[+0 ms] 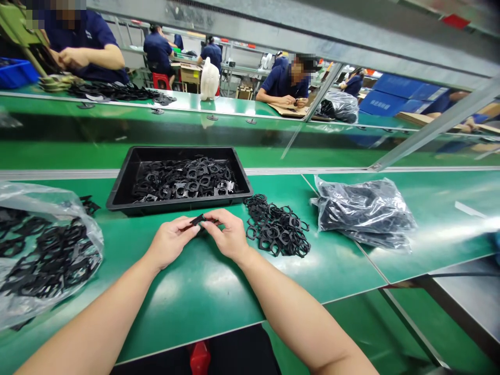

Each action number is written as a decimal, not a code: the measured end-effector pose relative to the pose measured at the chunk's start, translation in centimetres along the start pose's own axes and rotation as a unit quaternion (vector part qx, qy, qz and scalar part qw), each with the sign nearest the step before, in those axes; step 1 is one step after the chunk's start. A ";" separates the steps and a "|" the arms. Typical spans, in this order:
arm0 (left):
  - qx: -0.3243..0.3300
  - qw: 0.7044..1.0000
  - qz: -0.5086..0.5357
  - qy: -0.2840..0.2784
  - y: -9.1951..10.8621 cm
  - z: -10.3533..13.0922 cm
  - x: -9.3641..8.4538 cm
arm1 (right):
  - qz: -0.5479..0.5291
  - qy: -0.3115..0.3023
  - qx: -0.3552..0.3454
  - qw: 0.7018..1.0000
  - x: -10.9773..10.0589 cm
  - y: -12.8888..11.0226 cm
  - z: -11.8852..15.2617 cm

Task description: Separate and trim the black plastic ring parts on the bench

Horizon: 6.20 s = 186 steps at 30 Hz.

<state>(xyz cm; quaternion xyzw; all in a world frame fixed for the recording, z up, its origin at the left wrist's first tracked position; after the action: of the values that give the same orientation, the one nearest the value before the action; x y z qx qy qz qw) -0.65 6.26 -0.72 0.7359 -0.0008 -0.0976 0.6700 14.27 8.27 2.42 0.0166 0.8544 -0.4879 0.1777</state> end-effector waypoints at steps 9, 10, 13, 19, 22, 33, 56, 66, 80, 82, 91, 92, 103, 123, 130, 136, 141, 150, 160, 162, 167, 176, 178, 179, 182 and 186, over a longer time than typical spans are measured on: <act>-0.030 0.998 -0.050 0.011 0.0 0.4 0.1 | 0.002 -0.056 0.072 0.996 0.7 1.4 -0.1; -0.042 0.998 -0.044 0.020 -0.2 0.5 0.1 | 0.008 -0.066 0.081 0.995 0.9 1.5 0.0; -0.054 0.997 -0.038 0.039 -0.5 0.4 -0.1 | -0.011 -0.078 0.119 0.990 1.4 2.1 0.2; 0.015 0.993 -0.103 0.058 0.1 0.1 -0.5 | -0.203 -0.049 0.227 0.951 2.0 3.3 0.4; 0.042 0.996 -0.066 0.053 0.4 0.0 -0.6 | -0.336 -0.078 0.314 0.885 2.8 3.6 0.9; -0.113 0.977 0.162 0.083 -1.9 0.0 -0.3 | -0.307 -0.013 0.285 0.908 2.2 3.6 0.8; -0.039 0.993 0.075 0.081 -1.5 -0.2 -0.7 | -0.145 0.016 0.261 0.954 0.9 -1.0 -9.7; 0.019 0.995 -0.039 0.094 -1.1 0.3 -1.0 | 0.461 -0.093 0.101 0.877 -0.5 2.0 -0.6; -0.160 0.784 -0.555 0.227 2.6 7.7 -19.1 | 0.263 -0.022 0.071 0.962 -1.9 4.4 -0.3; -0.195 0.772 -0.569 0.207 2.3 7.6 -21.5 | 0.240 -0.016 0.076 0.968 -2.0 4.7 -0.4; -0.196 0.754 -0.609 0.150 2.7 7.4 -21.9 | 0.178 -0.025 0.077 0.981 -1.8 4.0 0.0; -0.198 0.750 -0.611 0.157 2.9 7.7 -21.9 | 0.163 -0.023 0.084 0.983 -1.7 4.0 0.0; -0.193 0.748 -0.631 0.072 0.9 7.0 -22.1 | 0.130 -0.041 0.115 0.984 -1.3 3.9 0.1; -0.157 0.763 -0.626 0.037 1.6 7.4 -25.3 | 0.130 -0.034 0.086 0.987 -1.2 4.3 0.1; -0.092 0.807 -0.520 0.265 5.6 9.2 -23.8 | 0.086 -0.028 0.109 0.990 -1.0 4.0 0.2; -0.027 0.941 -0.107 0.321 4.8 6.7 -15.0 | -0.028 -0.023 0.154 0.987 -0.2 4.2 0.3; -0.066 0.973 0.061 0.215 2.3 2.0 -4.1 | -0.209 0.014 0.241 0.948 1.3 4.0 -0.3; -0.076 0.971 -0.052 0.220 -0.3 -0.9 0.0 | -0.304 0.059 0.231 0.922 2.7 3.4 -0.3; 0.085 0.966 -0.230 0.076 1.7 -0.7 0.7 | -0.358 0.039 0.309 0.880 2.1 4.7 -0.2; 0.091 0.960 -0.255 0.073 1.9 -0.6 0.6 | -0.362 0.026 0.314 0.877 2.0 4.4 -0.2; 0.091 0.961 -0.250 0.078 1.8 -0.7 0.2 | -0.386 -0.020 0.319 0.865 2.0 4.2 0.0; 0.096 0.951 -0.281 0.083 1.2 -0.8 -0.1 | -0.355 -0.041 0.307 0.882 2.0 4.9 0.1; 0.104 0.944 -0.299 0.094 1.5 -0.7 -0.2 | -0.347 -0.035 0.305 0.886 1.9 5.0 0.0; 0.109 0.939 -0.309 0.102 1.6 -0.6 -0.2 | -0.344 -0.032 0.303 0.888 1.9 4.9 0.0; 0.124 0.926 -0.339 0.110 2.1 -0.4 -0.2 | -0.338 -0.030 0.292 0.894 1.8 4.8 -0.1; 0.132 0.920 -0.360 0.082 2.0 -0.4 0.1 | -0.350 -0.043 0.287 0.890 1.8 4.5 0.0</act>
<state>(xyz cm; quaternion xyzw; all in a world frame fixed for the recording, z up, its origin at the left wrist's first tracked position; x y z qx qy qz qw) -0.20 6.48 1.28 0.7736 0.3063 -0.2706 0.4842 13.44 10.37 -1.86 -0.2545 0.6189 -0.7429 0.0191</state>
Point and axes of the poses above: each hand's wrist, its own z-axis away from the middle knuckle, its own x-axis out of the palm, y = z × x, the point moved 6 cm from there along -z, towards the middle knuckle, and after that the axes turned 3 degrees about -y, right-handed, at the moved point
